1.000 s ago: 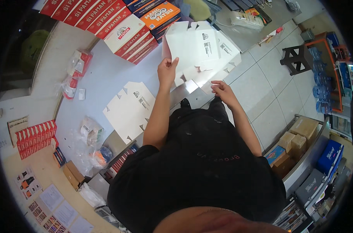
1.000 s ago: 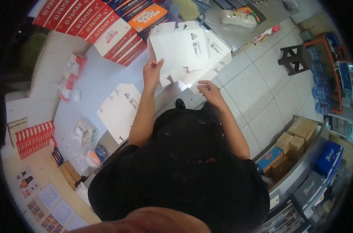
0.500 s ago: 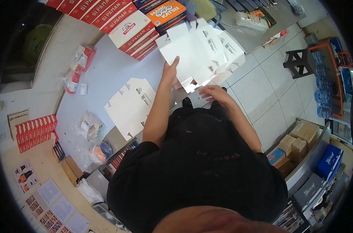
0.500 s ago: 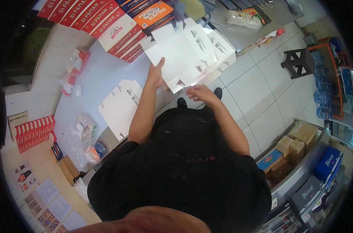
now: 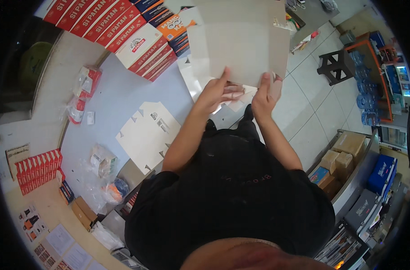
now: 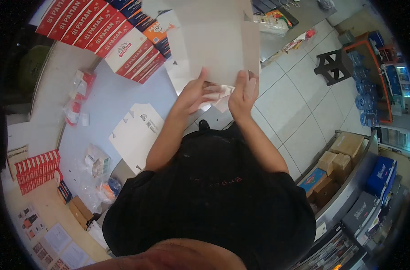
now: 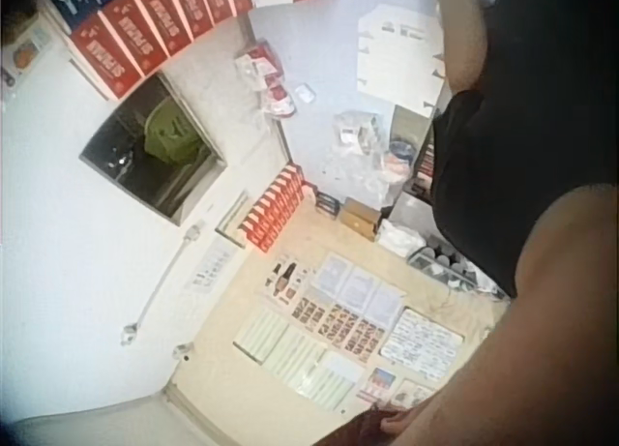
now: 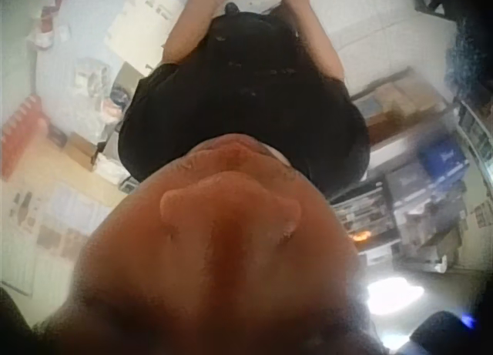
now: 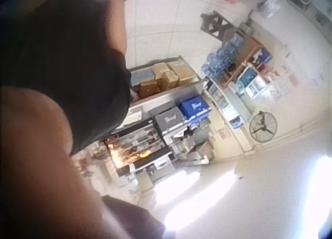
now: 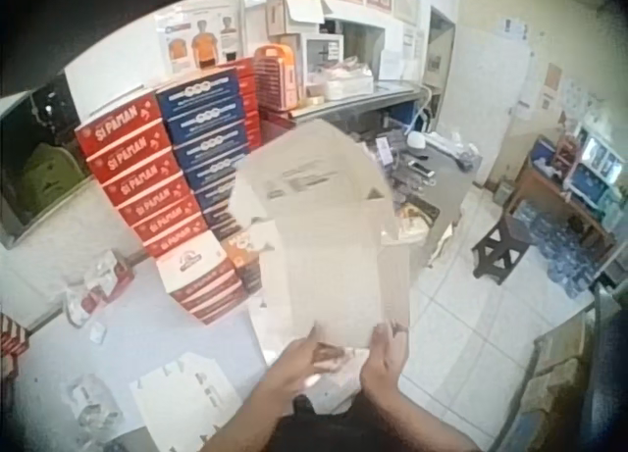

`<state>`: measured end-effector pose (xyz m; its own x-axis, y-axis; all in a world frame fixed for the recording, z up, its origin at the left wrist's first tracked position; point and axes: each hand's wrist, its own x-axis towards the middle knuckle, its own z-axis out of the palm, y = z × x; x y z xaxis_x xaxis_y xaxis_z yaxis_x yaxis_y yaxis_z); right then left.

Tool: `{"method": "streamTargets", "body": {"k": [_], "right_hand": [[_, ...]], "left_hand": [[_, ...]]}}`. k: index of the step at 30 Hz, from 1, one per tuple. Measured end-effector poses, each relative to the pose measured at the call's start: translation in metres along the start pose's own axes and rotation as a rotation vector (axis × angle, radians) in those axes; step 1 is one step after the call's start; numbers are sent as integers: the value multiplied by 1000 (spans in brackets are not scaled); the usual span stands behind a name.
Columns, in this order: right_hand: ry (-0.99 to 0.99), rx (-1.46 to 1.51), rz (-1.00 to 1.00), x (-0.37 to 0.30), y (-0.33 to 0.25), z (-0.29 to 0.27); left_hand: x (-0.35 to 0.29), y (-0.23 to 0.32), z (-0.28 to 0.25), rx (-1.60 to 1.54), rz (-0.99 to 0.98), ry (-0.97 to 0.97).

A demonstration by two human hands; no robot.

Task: The person assembles several cardboard food boxes by hand on a counter, folding the sides and tabs into place, and also hands a packaged item through a service window.

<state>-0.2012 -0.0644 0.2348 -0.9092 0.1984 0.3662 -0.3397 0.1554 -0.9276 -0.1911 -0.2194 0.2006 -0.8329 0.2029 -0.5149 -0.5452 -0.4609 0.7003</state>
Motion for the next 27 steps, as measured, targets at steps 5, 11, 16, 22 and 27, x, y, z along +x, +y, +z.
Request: {"method": "streamTargets", "body": {"k": [5, 11, 16, 22, 27], "right_hand": [[-159, -50, -694, 28, 22, -31], [-705, -287, -606, 35, -38, -37], [-671, -253, -659, 28, -38, -48], [-362, -412, -745, 45, -69, -23], [-597, -472, -925, 50, -61, -37]], "left_hand": [[-44, 44, 20, 259, 529, -156], [-58, 74, 36, -27, 713, -16], [-57, 63, 38, -201, 669, 51], [-61, 47, 59, -123, 796, 15], [-61, 58, 37, -9, 771, -5]]}}
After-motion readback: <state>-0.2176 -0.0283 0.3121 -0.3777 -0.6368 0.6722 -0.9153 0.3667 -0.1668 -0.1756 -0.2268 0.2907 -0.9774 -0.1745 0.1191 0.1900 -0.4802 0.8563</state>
